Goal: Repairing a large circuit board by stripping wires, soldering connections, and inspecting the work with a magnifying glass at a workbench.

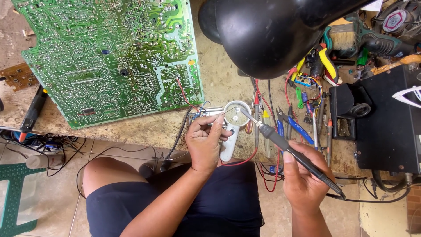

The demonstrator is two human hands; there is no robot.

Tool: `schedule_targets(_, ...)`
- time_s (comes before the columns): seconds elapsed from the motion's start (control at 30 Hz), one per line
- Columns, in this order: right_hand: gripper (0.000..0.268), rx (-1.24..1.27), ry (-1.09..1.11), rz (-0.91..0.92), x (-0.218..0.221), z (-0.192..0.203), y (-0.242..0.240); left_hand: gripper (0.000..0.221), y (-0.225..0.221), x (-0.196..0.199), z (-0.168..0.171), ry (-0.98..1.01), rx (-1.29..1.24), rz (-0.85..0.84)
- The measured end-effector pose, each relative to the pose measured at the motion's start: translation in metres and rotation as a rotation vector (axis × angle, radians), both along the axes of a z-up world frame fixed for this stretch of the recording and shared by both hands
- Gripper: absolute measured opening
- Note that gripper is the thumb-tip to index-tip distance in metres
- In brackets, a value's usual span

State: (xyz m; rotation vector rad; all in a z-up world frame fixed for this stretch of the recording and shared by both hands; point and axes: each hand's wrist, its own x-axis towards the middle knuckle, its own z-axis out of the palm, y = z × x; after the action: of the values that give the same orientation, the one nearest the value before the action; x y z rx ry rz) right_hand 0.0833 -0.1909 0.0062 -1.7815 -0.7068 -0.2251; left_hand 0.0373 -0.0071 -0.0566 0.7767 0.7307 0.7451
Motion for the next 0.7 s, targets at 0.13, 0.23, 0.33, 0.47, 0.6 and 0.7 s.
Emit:
schedule_targets(0.13,0.023,-0.005,0.012,-0.002,-0.001,0.0011,0.0009,0.014,0.0002,-0.0007,0.0009,0.017,-0.008,-0.021)
schedule_targets(0.23,0.024,-0.017,0.015,-0.013,-0.0009,0.0002,0.0,0.015,0.0003,-0.0007,0.0019,0.023,-0.009,-0.021)
schedule_targets(0.33,0.024,-0.015,0.017,-0.011,-0.0015,0.0015,0.0005,0.015,0.0002,-0.0008,0.0017,0.028,-0.006,-0.026)
schedule_targets(0.47,0.024,-0.017,0.035,-0.03,-0.0024,0.0019,0.0006,0.015,-0.0007,0.0007,-0.0018,-0.011,0.013,-0.004)
schedule_targets(0.6,0.025,-0.047,0.031,-0.045,-0.0018,0.0007,-0.0017,0.016,-0.001,0.001,-0.0041,-0.039,0.03,0.012)
schedule_targets(0.7,0.025,-0.038,0.026,-0.019,-0.0013,0.0012,-0.0011,0.016,-0.0008,0.0005,-0.0024,0.014,0.015,-0.011)
